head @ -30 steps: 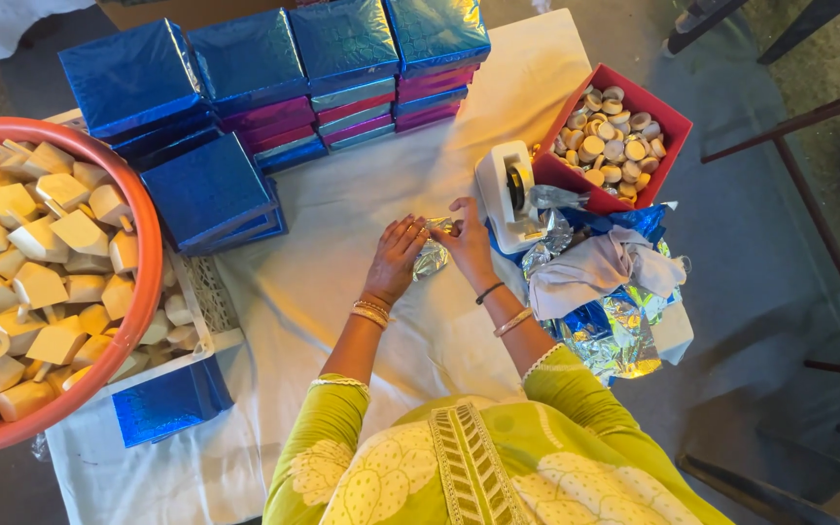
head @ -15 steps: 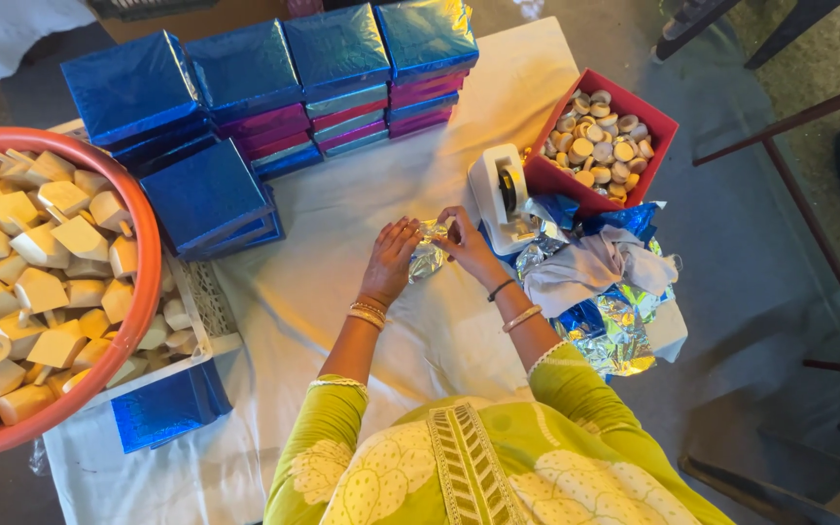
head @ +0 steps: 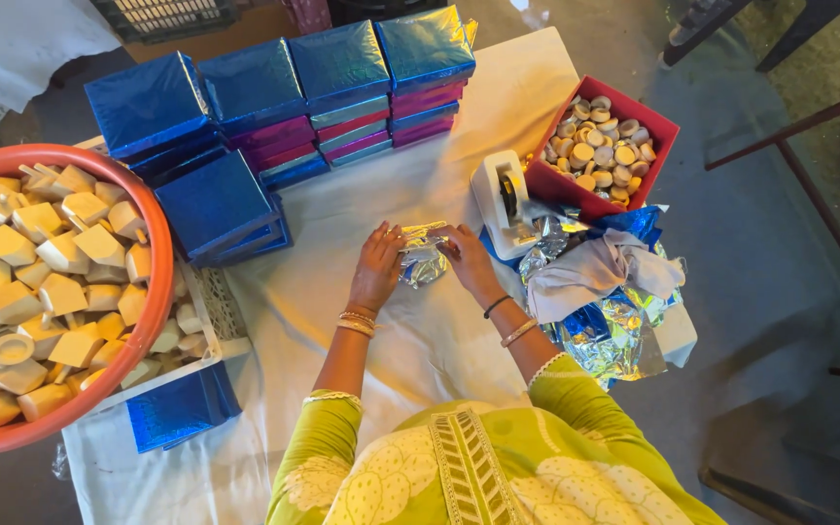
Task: The person wraps small, light-colored wooden pieces in shiny silver foil. They fold the foil around each piece by hand, then place the wrapped items into a stack of blue and pink boxes. The person also handles a white cloth and a tape dispenser on the table.
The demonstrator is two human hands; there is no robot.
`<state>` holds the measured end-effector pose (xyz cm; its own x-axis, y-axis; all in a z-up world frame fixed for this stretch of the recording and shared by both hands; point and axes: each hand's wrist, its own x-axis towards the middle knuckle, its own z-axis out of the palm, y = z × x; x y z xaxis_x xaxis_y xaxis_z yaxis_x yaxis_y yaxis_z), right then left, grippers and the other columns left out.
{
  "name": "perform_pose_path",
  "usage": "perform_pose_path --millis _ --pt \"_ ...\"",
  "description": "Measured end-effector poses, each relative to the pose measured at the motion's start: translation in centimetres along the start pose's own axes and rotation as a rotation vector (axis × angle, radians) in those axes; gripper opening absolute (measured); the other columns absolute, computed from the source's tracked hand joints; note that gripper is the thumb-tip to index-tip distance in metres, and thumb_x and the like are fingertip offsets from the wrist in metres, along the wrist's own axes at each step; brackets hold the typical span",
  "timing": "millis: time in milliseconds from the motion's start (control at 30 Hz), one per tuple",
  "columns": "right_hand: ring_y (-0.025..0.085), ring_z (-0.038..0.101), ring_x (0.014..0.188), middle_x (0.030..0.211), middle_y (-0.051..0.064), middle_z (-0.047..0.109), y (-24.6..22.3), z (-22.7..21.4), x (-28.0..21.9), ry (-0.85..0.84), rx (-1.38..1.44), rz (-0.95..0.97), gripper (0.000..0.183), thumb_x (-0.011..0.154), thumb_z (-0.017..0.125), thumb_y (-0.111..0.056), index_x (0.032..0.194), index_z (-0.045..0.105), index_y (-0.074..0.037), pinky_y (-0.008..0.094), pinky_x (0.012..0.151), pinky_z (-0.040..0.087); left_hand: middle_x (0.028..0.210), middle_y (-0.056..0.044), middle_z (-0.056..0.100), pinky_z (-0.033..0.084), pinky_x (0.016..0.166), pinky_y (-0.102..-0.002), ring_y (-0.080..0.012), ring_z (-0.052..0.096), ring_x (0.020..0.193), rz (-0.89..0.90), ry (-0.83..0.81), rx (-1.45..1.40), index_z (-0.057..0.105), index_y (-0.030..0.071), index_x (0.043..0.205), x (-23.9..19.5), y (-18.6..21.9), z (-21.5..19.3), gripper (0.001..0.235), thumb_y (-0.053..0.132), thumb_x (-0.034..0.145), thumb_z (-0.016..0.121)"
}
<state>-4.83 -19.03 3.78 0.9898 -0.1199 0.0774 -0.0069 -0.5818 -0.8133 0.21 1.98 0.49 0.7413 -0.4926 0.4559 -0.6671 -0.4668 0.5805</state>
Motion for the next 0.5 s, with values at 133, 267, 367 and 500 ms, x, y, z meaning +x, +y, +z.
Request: perform_pose_path --millis 133,267,367,500 --pt "0.018 0.054 0.07 0.083 0.005 0.049 0.4 0.1 -0.3 -0.013 0.115 0.046 0.033 0.092 0.071 -0.002 0.119 0.071 -0.019 0.031 0.066 0.049 0.143 -0.013 0.06 0.047 0.112 -0.044 -0.0368 0.051 0.139 -0.019 -0.023 -0.01 0.065 0.006 0.121 -0.4 -0.3 -0.1 0.034 0.0 0.089 0.07" --pt "0.015 0.054 0.072 0.087 0.005 0.052 2.3 0.0 -1.4 0.059 0.159 0.0 0.038 0.089 0.069 0.002 0.122 0.07 -0.015 0.029 0.067 0.049 0.142 -0.014 0.06 0.051 0.105 -0.045 -0.0388 0.055 0.132 -0.04 -0.046 -0.01 0.064 0.008 0.122 -0.3 0.2 -0.7 0.038 -0.001 0.086 0.07" --pt "0.012 0.054 0.074 0.09 0.003 0.056 5.2 -1.3 -2.9 0.206 0.198 0.047 0.031 0.091 0.069 0.002 0.119 0.069 -0.012 0.028 0.066 0.05 0.139 -0.015 0.06 0.053 0.103 -0.044 -0.0384 0.057 0.129 -0.05 -0.031 -0.029 0.064 0.009 0.122 -0.3 0.3 -0.9 0.037 -0.001 0.087 0.07" --pt "0.015 0.057 0.073 0.088 0.006 0.056 10.2 -4.9 -5.1 0.488 0.066 0.094 0.018 0.097 0.065 -0.001 0.111 0.07 -0.01 0.03 0.066 0.048 0.136 -0.019 0.058 0.055 0.097 -0.043 -0.0386 0.058 0.123 -0.079 0.0 -0.053 0.066 0.009 0.122 -0.1 0.4 -0.4 0.034 0.001 0.089 0.071"
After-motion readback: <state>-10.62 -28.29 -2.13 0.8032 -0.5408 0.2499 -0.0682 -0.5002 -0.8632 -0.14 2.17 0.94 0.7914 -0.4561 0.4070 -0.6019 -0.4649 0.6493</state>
